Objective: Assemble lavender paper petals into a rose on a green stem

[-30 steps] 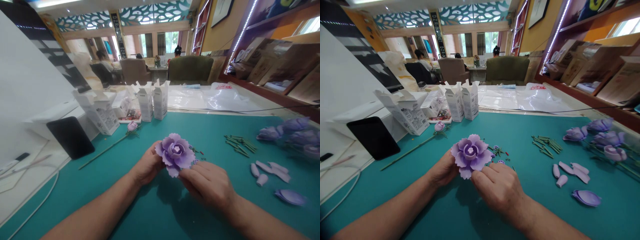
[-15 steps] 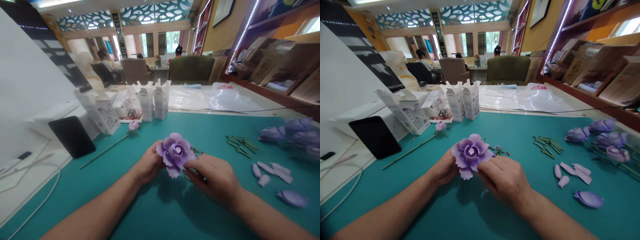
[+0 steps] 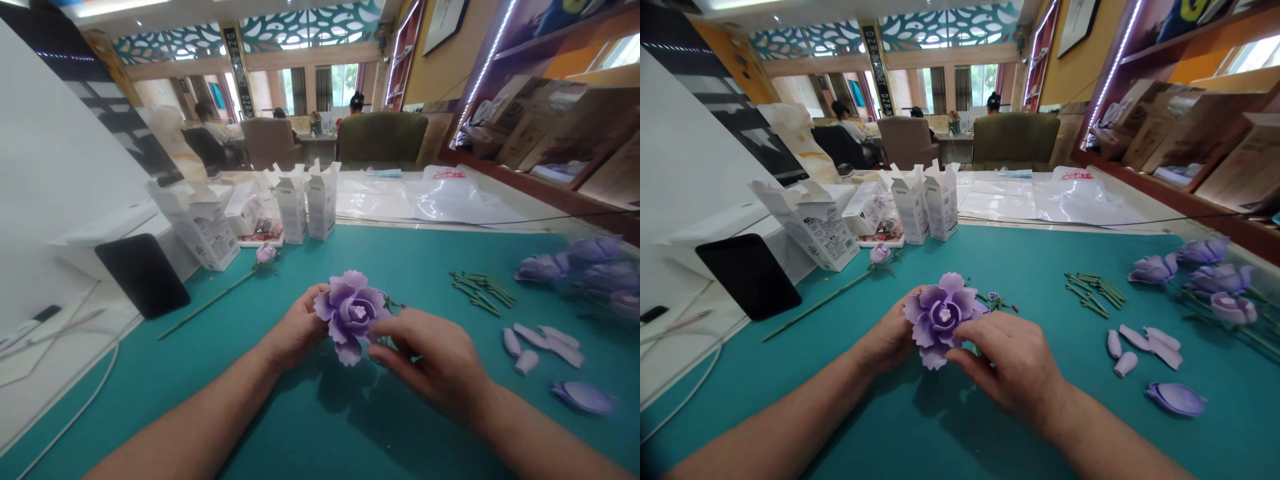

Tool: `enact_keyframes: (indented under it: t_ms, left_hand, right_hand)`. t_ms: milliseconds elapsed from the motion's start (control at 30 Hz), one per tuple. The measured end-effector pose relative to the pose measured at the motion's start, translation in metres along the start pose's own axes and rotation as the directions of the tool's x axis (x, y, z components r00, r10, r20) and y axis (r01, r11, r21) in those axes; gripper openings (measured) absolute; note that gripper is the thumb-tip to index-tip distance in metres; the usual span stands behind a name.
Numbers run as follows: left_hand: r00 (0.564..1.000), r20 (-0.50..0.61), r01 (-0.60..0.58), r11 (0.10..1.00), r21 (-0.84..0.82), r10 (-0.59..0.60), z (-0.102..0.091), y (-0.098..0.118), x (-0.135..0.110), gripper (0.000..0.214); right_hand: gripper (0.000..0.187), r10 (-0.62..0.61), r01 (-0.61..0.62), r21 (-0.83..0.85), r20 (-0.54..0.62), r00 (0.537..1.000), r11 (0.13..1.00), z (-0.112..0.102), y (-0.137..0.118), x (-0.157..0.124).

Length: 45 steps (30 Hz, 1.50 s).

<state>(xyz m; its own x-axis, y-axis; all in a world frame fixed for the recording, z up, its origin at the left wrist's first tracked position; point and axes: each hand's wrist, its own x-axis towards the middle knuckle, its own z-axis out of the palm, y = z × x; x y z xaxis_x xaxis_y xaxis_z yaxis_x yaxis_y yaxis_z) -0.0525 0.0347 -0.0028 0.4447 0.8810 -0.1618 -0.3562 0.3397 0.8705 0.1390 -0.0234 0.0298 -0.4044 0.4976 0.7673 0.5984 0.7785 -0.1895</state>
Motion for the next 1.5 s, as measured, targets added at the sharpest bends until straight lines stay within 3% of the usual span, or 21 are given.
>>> enact_keyframes:
  t_ms: [133,467,800,867,967,1100,1167,1267,1500]
  left_hand:
    - [1.0,-0.015,-0.002,1.0,-0.004,0.002,0.0,-0.001,0.002,0.043]
    - [0.996,-0.001,-0.086,0.992,0.092,0.087,0.007,-0.008,0.002,0.041]
    - [0.996,0.024,-0.083,0.992,0.1,0.081,0.006,-0.007,0.001,0.041]
    - [0.997,0.039,-0.063,0.994,0.093,0.059,0.004,-0.009,0.002,0.04]
    - [0.997,0.077,0.001,0.998,0.067,-0.006,0.0,-0.011,0.003,0.041]
    - [0.993,0.092,0.067,0.997,0.047,-0.071,0.002,-0.008,0.002,0.043]
    - [0.993,0.082,0.082,0.995,0.064,-0.087,0.005,-0.004,0.001,0.044]
    - [0.991,0.08,0.101,0.991,0.093,-0.109,0.009,0.001,-0.001,0.049]
    - [0.992,0.096,0.079,0.994,0.08,-0.087,0.001,-0.002,0.002,0.044]
  right_hand:
    - [0.019,0.076,-0.076,0.05,-0.012,0.997,0.996,-0.003,-0.004,0.001]
    - [0.038,-0.082,0.085,-0.191,0.021,0.996,0.978,0.018,-0.006,-0.01]
    - [0.035,-0.046,0.047,-0.135,0.01,0.999,0.99,0.016,-0.011,-0.008]
    - [0.032,-0.001,0.001,-0.044,-0.007,1.0,0.999,0.012,-0.011,-0.007]
    - [0.023,0.174,-0.166,0.141,-0.045,0.984,0.976,0.0,-0.006,-0.004]
    - [0.016,0.452,-0.43,0.267,-0.025,0.892,0.863,-0.01,0.011,-0.001]
    - [0.017,0.534,-0.518,0.293,0.027,0.845,0.804,-0.011,0.017,0.0]
    - [0.024,0.57,-0.575,0.29,0.11,0.814,0.765,-0.009,0.019,0.0]
    - [0.029,0.557,-0.603,0.289,0.233,0.797,0.743,-0.009,0.014,0.001]
